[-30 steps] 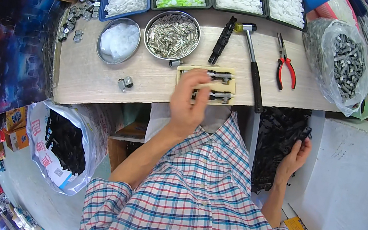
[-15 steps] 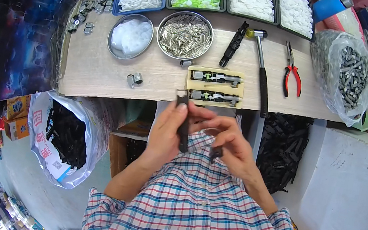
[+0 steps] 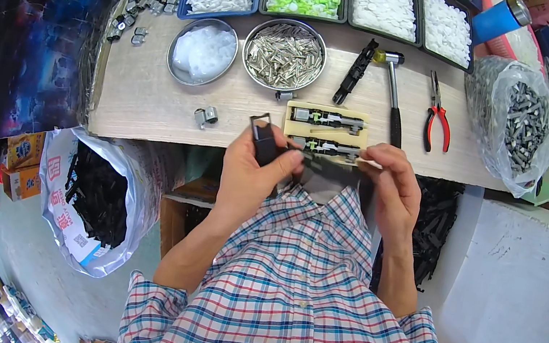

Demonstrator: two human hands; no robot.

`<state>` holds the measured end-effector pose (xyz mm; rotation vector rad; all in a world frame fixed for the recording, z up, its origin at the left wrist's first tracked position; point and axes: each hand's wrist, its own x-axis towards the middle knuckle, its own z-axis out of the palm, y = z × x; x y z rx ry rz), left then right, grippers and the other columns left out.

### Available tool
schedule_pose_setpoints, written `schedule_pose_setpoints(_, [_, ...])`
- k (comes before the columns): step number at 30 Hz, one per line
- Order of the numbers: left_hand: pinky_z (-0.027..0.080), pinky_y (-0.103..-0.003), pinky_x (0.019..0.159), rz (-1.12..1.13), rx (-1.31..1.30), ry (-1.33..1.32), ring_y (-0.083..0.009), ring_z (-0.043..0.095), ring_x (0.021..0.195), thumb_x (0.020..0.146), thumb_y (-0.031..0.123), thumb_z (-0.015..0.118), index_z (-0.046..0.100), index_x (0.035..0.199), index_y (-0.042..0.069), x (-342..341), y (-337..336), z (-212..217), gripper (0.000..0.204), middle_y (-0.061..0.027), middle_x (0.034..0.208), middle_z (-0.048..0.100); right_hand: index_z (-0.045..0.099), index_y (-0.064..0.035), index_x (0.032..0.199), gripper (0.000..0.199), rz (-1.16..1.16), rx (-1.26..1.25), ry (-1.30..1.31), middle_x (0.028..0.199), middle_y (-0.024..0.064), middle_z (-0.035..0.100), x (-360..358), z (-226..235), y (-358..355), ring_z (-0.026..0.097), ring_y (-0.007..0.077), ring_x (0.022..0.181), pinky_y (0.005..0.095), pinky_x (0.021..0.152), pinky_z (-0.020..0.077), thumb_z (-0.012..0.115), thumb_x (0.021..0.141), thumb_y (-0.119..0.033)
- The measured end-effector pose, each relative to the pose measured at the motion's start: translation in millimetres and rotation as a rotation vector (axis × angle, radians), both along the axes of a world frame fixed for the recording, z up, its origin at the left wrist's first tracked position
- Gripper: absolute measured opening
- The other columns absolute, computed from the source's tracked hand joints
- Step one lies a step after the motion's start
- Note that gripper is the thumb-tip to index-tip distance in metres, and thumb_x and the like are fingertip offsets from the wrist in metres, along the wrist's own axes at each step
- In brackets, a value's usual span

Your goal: Assembling and inspecting small toy components at a factory workbench using a hammer and pliers.

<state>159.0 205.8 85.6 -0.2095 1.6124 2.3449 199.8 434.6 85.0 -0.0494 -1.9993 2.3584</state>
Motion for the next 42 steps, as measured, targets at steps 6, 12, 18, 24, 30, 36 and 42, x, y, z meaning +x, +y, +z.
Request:
schedule_pose_setpoints(6, [0.058,-0.028,0.079,0.047,0.037,-0.053,-0.0174,0.071,0.089,0.094,-0.003,0.068,0.053,0.102,0.003,-9,18,-20,0.018,-0.0127,0.104,0.067,0.065,-0.0015,0.123,0.043,0.083,0.969,0.28,0.115,0.016,0.061,-24,-8,-8,0.061,0.0317,0.109,0.0377,0.094,0.0488,0.075,0.082,-0.005])
schedule_pose_setpoints(12, [0.053,-0.026,0.073,0.234,0.208,-0.115,-0.0163,0.067,0.088,0.103,0.007,0.058,0.051,0.107,0.002,-6,4,-18,0.009,-0.0121,0.11,0.064,0.069,-0.0061,0.119,0.039,0.014,1.103,0.307,0.112,0.0148,0.06,-61,-23,-4,0.057,0.0318,0.107,0.0407,0.091,0.0481,0.076,0.081,-0.006])
schedule_pose_setpoints(18, [0.049,-0.024,0.066,0.101,0.059,-0.035,-0.0097,0.061,0.075,0.096,0.005,0.069,0.053,0.105,0.004,-4,7,-14,0.019,-0.006,0.094,0.063,0.068,-0.0002,0.112,0.039,-0.007,0.951,0.413,0.097,0.0128,0.065,-44,-11,-28,0.064,0.0321,0.085,0.0374,0.075,0.0525,0.081,0.077,-0.008])
schedule_pose_setpoints(24, [0.047,-0.021,0.068,-0.029,-0.166,0.093,-0.0042,0.056,0.076,0.096,0.004,0.068,0.054,0.105,0.004,-6,5,-13,0.017,0.0003,0.086,0.061,0.065,-0.0018,0.127,0.051,0.139,0.949,0.363,0.111,0.0158,0.065,-15,0,-42,0.063,0.0344,0.104,0.0416,0.089,0.0514,0.08,0.079,-0.011])
schedule_pose_setpoints(30, [0.044,-0.021,0.069,-0.575,-0.236,0.182,-0.005,0.056,0.082,0.093,0.002,0.07,0.042,0.121,0.006,-20,-5,6,0.04,-0.0031,0.088,0.062,0.067,-0.0067,0.119,0.05,0.358,1.046,0.636,0.119,0.0094,0.065,-25,9,-16,0.06,0.0306,0.118,0.0451,0.104,0.0466,0.081,0.073,-0.018])
schedule_pose_setpoints(36, [0.045,-0.023,0.065,-0.071,-0.518,0.306,-0.0086,0.059,0.075,0.104,0.012,0.057,0.056,0.107,0.001,-33,-9,4,0.012,-0.0109,0.088,0.071,0.066,-0.0023,0.109,0.037,0.27,1.042,0.539,0.106,0.0133,0.064,-39,-2,2,0.061,0.0333,0.101,0.044,0.09,0.0489,0.08,0.077,-0.013])
schedule_pose_setpoints(42, [0.044,-0.026,0.064,0.188,0.123,-0.038,-0.0146,0.057,0.075,0.108,0.021,0.051,0.056,0.114,0.0,-32,-33,-28,0.022,-0.014,0.096,0.068,0.068,-0.0025,0.109,0.031,0.01,1.062,0.375,0.108,0.0143,0.061,-64,-22,1,0.058,0.0337,0.107,0.0404,0.091,0.0484,0.078,0.08,-0.005])
